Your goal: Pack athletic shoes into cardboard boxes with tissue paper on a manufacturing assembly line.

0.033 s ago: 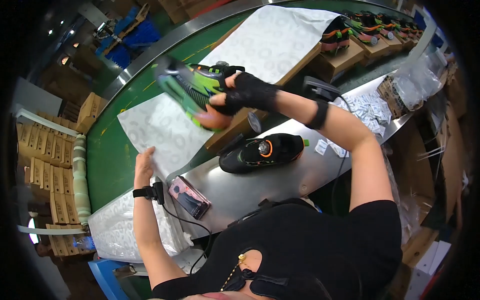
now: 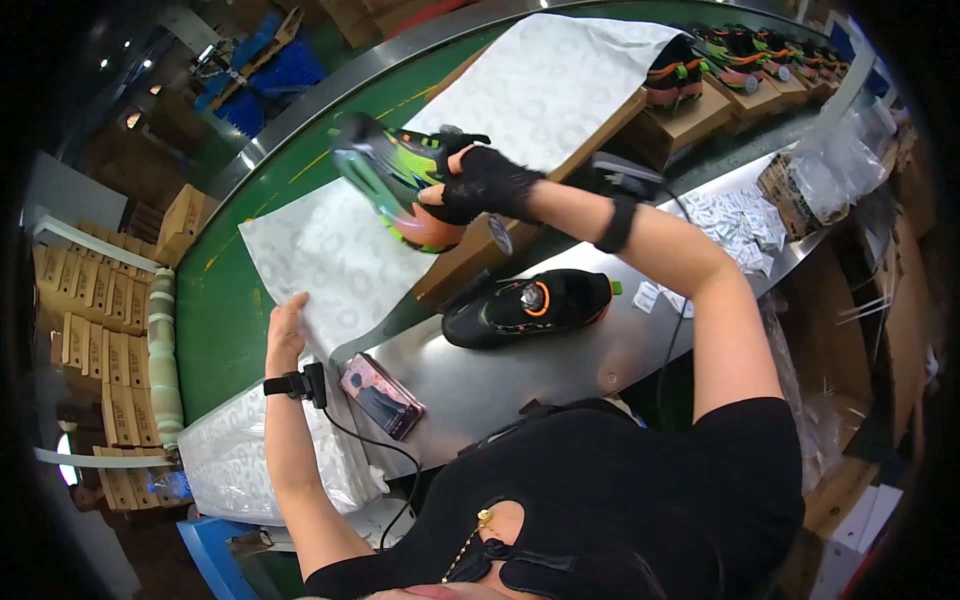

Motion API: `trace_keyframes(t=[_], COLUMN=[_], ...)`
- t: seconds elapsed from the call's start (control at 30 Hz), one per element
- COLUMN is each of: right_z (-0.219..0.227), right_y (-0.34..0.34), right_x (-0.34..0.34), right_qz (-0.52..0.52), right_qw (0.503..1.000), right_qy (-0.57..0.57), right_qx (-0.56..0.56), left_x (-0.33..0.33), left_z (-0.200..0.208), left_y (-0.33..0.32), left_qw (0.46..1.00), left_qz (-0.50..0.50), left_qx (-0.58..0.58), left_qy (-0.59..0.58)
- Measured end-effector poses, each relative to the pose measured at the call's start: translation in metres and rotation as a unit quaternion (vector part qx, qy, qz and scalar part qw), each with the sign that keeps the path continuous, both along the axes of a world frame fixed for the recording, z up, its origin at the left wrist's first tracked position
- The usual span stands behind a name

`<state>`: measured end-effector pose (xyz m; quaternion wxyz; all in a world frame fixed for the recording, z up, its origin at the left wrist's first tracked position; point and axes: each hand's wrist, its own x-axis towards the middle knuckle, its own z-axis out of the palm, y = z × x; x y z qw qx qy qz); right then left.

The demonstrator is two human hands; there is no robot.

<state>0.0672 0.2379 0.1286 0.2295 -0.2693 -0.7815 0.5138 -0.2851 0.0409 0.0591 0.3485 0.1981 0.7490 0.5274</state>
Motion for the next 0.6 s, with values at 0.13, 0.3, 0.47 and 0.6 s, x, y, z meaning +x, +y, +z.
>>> trace_keyframes(t=[0.13, 0.3, 0.47, 0.6], right_z=[-0.065, -0.086, -0.062, -0.030], right_y=[0.015, -0.005, -0.045, -0.050], right_x=[-0.061, -0.103, -0.054, 0.040], right_qz=[-0.033, 0.096, 0.297, 0.198], right_qw=[0.957, 0.974, 0.933, 0.945], right_qy=[-0.180, -0.201, -0.056, 0.017], right_qx=[0.226, 0.045, 0.197, 0.262], left_x=[0.032, 0.092, 0.108, 0.128], left_z=[0.046, 0.068, 0.009, -0.020], left_y=[0.026, 0.103, 0.146, 0.145], left_qw=[0.992, 0.925, 0.949, 0.755], left_qz=[-0.061, -0.191, -0.306, -0.393], left_qx=[0.062, 0.246, 0.049, -0.029], left_qy=[-0.096, -0.216, 0.053, 0.524])
